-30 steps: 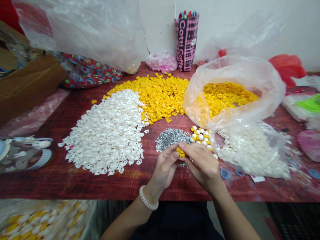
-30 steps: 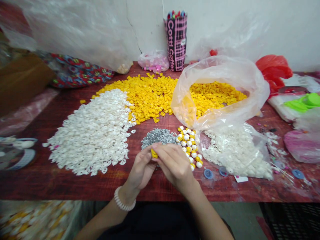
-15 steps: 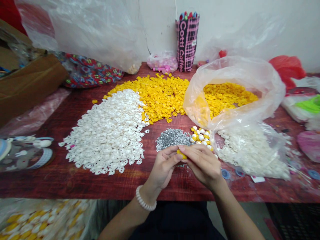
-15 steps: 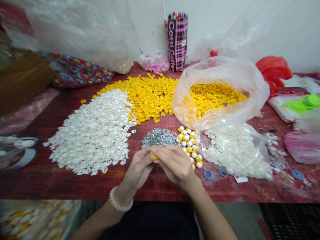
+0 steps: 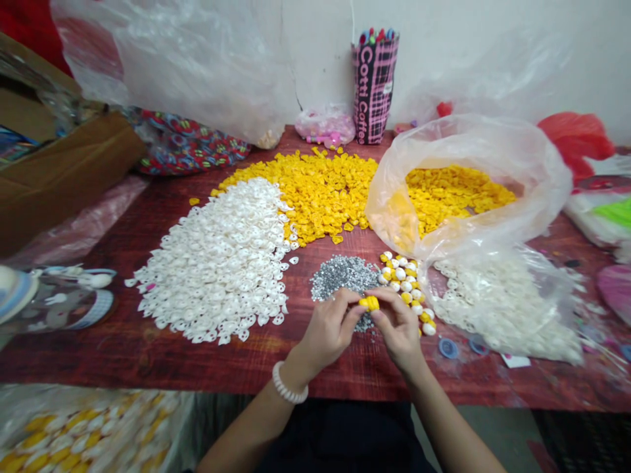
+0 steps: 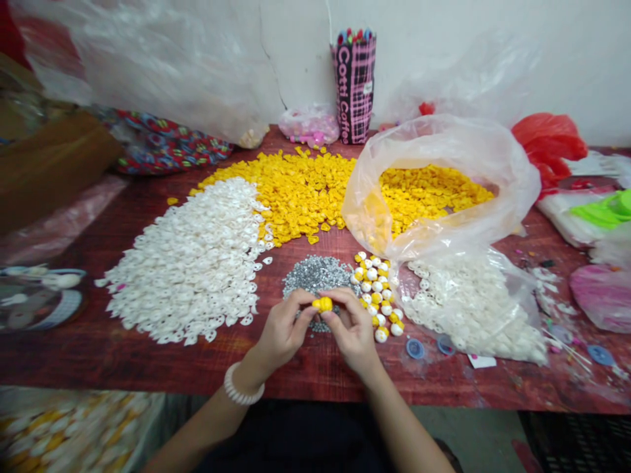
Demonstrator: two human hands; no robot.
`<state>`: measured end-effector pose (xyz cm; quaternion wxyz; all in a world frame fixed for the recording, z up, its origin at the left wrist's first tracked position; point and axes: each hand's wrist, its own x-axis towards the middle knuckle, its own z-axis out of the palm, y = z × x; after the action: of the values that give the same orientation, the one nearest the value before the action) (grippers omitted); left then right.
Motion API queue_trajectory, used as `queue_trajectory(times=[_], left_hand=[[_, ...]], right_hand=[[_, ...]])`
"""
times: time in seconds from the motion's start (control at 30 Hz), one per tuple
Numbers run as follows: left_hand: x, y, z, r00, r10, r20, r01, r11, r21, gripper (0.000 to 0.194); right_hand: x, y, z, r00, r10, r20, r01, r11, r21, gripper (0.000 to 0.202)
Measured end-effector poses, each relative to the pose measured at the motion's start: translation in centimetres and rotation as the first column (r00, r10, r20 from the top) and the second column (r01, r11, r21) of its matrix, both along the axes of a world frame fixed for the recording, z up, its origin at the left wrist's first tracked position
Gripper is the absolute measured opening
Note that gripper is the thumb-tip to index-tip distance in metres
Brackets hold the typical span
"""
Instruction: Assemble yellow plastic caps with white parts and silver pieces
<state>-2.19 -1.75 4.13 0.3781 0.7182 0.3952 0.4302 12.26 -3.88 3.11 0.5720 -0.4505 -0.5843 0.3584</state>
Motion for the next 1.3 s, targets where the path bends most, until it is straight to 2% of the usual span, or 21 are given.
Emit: queue_trajectory(times=[0.1,0.17,0.27,0.33,0.4,0.43,0.47,0.5,0.53,0.57,0.63,0.73,0.83,0.9,0.97,1.03,1.1,1.13,1.2,1.3], left_hand=[[-0.4,0.3,-0.1,0.999,-0.014,-0.052,0.017,0.998,0.063,0.014],[-0.8,0.7,0.1,0.993,-0.065,-0.097,0.071,0.995,0.066,0.015],[-1.7,1.6,0.8,0.961,-0.176,-0.215,0.189,0.981,0.038,0.017],[-2.5,2.5,0.9,0.933,-0.216,-0.288,0.229,0.973,0.011,0.019],[-3.6,3.8,0.5,0.921,-0.149,-0.360,0.158,0.987,-0.004,0.023],[-4.3,4.6,0.1,0.909,-0.051,-0.414,0.060,0.998,0.007,0.025],[-5.1,5.4,-0.4,0.861,0.106,-0.497,-0.080,0.994,0.073,0.026],[-5.8,6.1,-0.9,0.760,0.268,-0.592,-0.214,0.963,0.162,0.028],[-6.6,6.9,-1.5,0.640,0.374,-0.671,-0.297,0.926,0.233,0.029],[-7.2,7.5,-2.0,0.537,0.419,-0.732,-0.329,0.903,0.276,0.029],[-7.9,8.2,-2.9,0.426,0.427,-0.798,-0.306,0.898,0.318,0.027],[-7.9,8.5,-3.9,0.387,0.439,-0.810,-0.267,0.895,0.357,0.024],[-7.4,8.4,-4.5,0.422,0.452,-0.786,-0.271,0.890,0.366,0.022],[-7.2,8.2,-4.7,0.485,0.434,-0.759,-0.298,0.898,0.324,0.023],[-7.0,7.8,-4.6,0.613,0.425,-0.666,-0.346,0.902,0.257,0.023],[-6.4,7.0,-4.1,0.800,0.386,-0.459,-0.362,0.921,0.142,0.021],[-5.7,5.9,-3.1,0.951,0.255,-0.177,-0.265,0.964,-0.033,0.019],[-5.2,5.3,-2.6,0.985,0.165,-0.056,-0.171,0.977,-0.131,0.018],[-4.4,4.1,-1.3,0.996,0.041,0.074,-0.024,0.975,-0.221,0.016],[-3.7,2.8,0.3,0.985,-0.074,0.157,0.117,0.950,-0.288,0.019]], right_hand=[[0.0,0.0,-0.2,0.997,-0.002,-0.080,-0.004,0.997,-0.072,0.018],[0.3,0.2,-0.2,0.992,0.059,-0.113,-0.077,0.984,-0.161,0.021],[0.8,0.8,-0.3,0.972,0.164,-0.168,-0.208,0.933,-0.294,0.022],[0.9,1.0,-0.5,0.960,0.180,-0.215,-0.250,0.895,-0.369,0.020],[1.1,1.2,-0.8,0.950,0.164,-0.266,-0.269,0.863,-0.429,0.020],[1.2,1.2,-1.0,0.945,0.154,-0.289,-0.276,0.852,-0.446,0.022],[1.3,1.1,-1.2,0.941,0.144,-0.305,-0.276,0.847,-0.454,0.025],[1.4,1.1,-1.3,0.942,0.135,-0.309,-0.271,0.848,-0.455,0.027],[1.5,1.1,-1.5,0.946,0.128,-0.298,-0.258,0.854,-0.452,0.029],[1.7,1.1,-1.6,0.953,0.125,-0.276,-0.242,0.862,-0.445,0.031],[1.9,1.1,-1.7,0.967,0.127,-0.219,-0.213,0.878,-0.428,0.032],[1.8,1.1,-1.3,0.978,0.136,-0.160,-0.191,0.891,-0.411,0.030],[1.5,1.1,-0.8,0.981,0.138,-0.139,-0.182,0.900,-0.396,0.028],[1.4,1.2,-0.7,0.983,0.125,-0.133,-0.167,0.908,-0.384,0.026],[1.4,1.2,-0.7,0.988,0.101,-0.121,-0.139,0.919,-0.370,0.025],[1.4,1.3,-0.6,0.992,0.070,-0.105,-0.101,0.937,-0.334,0.024],[1.4,1.4,-0.3,0.996,0.047,-0.072,-0.064,0.965,-0.254,0.025],[1.3,1.5,-0.1,0.998,0.047,-0.036,-0.053,0.978,-0.201,0.026],[1.1,1.5,0.2,0.997,0.048,0.069,-0.041,0.994,-0.100,0.027],[0.8,1.6,0.4,0.982,0.039,0.186,-0.038,0.999,-0.014,0.029]])
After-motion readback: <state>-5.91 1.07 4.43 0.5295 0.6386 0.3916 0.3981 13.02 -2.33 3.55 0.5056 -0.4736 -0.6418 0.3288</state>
